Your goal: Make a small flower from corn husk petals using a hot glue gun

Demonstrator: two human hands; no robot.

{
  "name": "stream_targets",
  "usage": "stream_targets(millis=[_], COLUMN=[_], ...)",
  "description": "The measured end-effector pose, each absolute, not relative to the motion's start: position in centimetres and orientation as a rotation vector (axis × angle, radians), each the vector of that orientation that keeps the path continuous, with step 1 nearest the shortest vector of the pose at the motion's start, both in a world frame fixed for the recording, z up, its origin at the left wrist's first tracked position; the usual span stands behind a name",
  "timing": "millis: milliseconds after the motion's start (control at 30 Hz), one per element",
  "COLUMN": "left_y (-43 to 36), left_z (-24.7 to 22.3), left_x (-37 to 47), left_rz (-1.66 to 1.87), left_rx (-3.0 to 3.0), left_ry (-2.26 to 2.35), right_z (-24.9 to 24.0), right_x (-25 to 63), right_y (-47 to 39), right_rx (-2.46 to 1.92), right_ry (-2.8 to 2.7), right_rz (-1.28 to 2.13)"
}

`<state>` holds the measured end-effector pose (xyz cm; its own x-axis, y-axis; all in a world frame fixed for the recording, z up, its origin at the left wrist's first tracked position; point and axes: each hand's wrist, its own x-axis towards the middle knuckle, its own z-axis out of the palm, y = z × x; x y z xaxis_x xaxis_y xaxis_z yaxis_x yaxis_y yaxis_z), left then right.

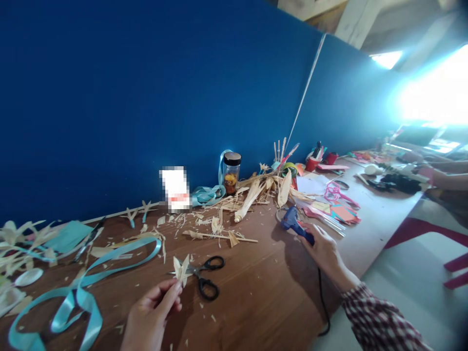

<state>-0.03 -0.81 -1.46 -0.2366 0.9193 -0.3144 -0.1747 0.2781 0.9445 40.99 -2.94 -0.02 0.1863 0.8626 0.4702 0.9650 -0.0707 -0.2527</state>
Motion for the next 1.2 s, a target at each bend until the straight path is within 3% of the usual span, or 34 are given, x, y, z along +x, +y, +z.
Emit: stream_targets(millis=[367,567,633,767,933,1200], left_y=[-0.8,-0.1,0.1,0.7,0.8,0.2], left_z=[0.7,1.5,1.3,0.8,0.4,-1.1], left_x=[0.1,0.1,0.4,0.7,0.3,-0.1], left_rz=[1.203,1.226,1.240,1.225,1.312,1.259], left_rx=[0.712,0.762,0.740,0.758,0.750,0.694], left_ry=[1.361,1.313,1.267,1.178,1.187,1.206], right_z=[0.8,2.8,4.2,6.4,4.8,1.6], right_x=[40.5,38.1,34.9,25.6,16.0,12.8], right_y=[-3.0,-2.9,-2.2,-0.7,0.6,2.1], right_rx=[-2.147,-1.875,-1.761,-1.437,-1.201,-1.174], right_ry=[-1.767,-1.581,-1.544,-1.734,-1.739,-1.367], right_rz=[-0.206,-0.275,-0.136,0.526,1.058,1.382])
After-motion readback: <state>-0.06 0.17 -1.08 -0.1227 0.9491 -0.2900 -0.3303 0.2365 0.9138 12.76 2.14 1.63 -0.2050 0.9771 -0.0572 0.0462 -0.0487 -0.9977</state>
